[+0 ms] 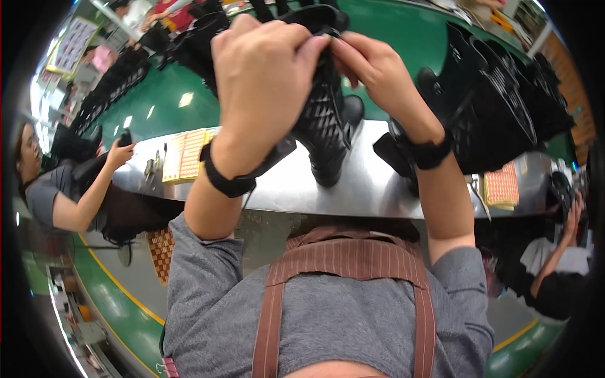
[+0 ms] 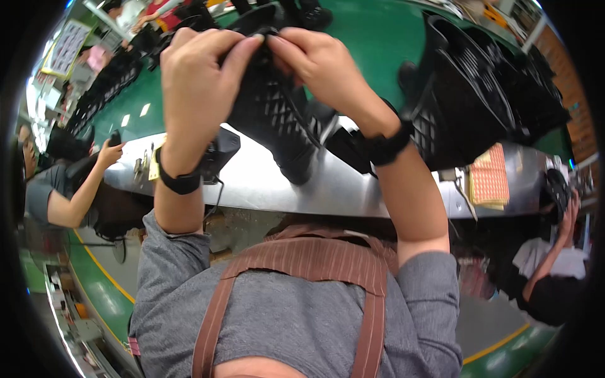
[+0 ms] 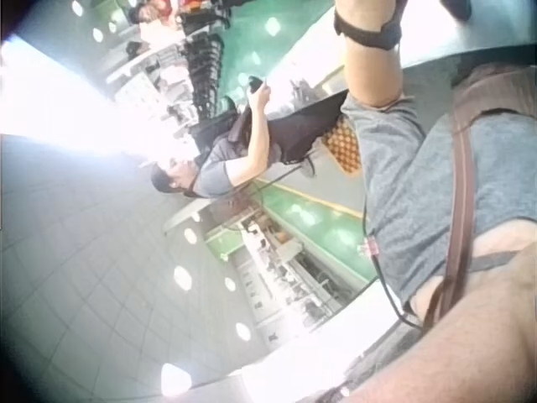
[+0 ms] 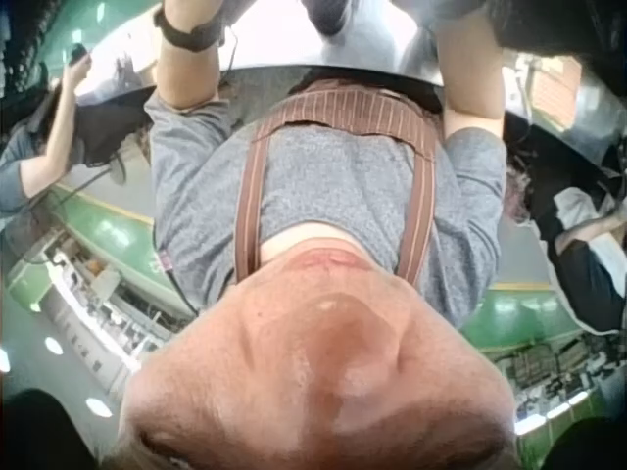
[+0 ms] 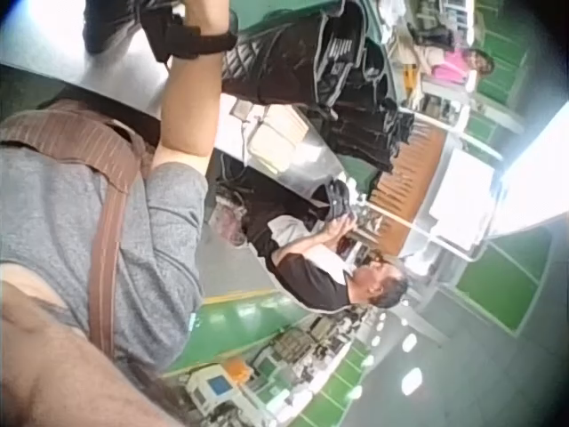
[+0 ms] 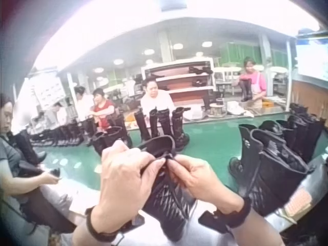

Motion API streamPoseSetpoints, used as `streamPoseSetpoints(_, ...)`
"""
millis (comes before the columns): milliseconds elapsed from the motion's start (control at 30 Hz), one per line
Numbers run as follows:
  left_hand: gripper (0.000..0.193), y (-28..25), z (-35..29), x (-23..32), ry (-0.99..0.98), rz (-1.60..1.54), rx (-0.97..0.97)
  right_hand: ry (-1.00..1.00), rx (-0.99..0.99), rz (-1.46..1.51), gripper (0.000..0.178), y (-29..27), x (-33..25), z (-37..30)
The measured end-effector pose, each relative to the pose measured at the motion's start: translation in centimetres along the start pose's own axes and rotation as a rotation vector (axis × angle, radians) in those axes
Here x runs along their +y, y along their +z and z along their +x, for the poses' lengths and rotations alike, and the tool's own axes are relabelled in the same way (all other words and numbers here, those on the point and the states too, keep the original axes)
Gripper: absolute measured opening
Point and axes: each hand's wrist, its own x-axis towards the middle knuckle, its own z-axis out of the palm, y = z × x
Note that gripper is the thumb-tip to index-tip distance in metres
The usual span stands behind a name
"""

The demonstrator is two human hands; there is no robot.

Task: Inspecting and checking the quality of black tall boots on a production line, including checking zippers and applying stickers.

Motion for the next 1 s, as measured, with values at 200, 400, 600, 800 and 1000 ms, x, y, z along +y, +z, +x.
streamPoseSetpoints(200, 0.018, -0.3, -0.3, 0.5, 0.041, 0.050, 0.026, 0.131, 0.091, 0.120, 0.022, 0.9, 0.8, -1.9)
streamPoseSetpoints(400, 0.017, 0.2, 0.3, 2.5, -0.002, 0.314, 0.100, 0.007, 0.114, 0.104, 0.022, 0.2, 1.6, -1.3)
streamPoseSetpoints(600, 0.018, 1.2, -0.4, 2.7, -0.023, 0.301, -0.026, 0.064, 0.050, 0.158, 0.033, -1.2, 2.9, -2.0)
streamPoseSetpoints(800, 0.012, 1.7, -0.3, 2.1, 0.018, 0.072, 0.057, 0.167, 0.034, 0.173, 0.031, -2.1, 3.5, -2.3)
streamPoseSetpoints(1000, 0.010, 2.2, -0.5, 0.4, -0.028, 0.181, 0.102, 0.486, -0.385, -0.467, 0.028, 1.9, 7.1, -8.6)
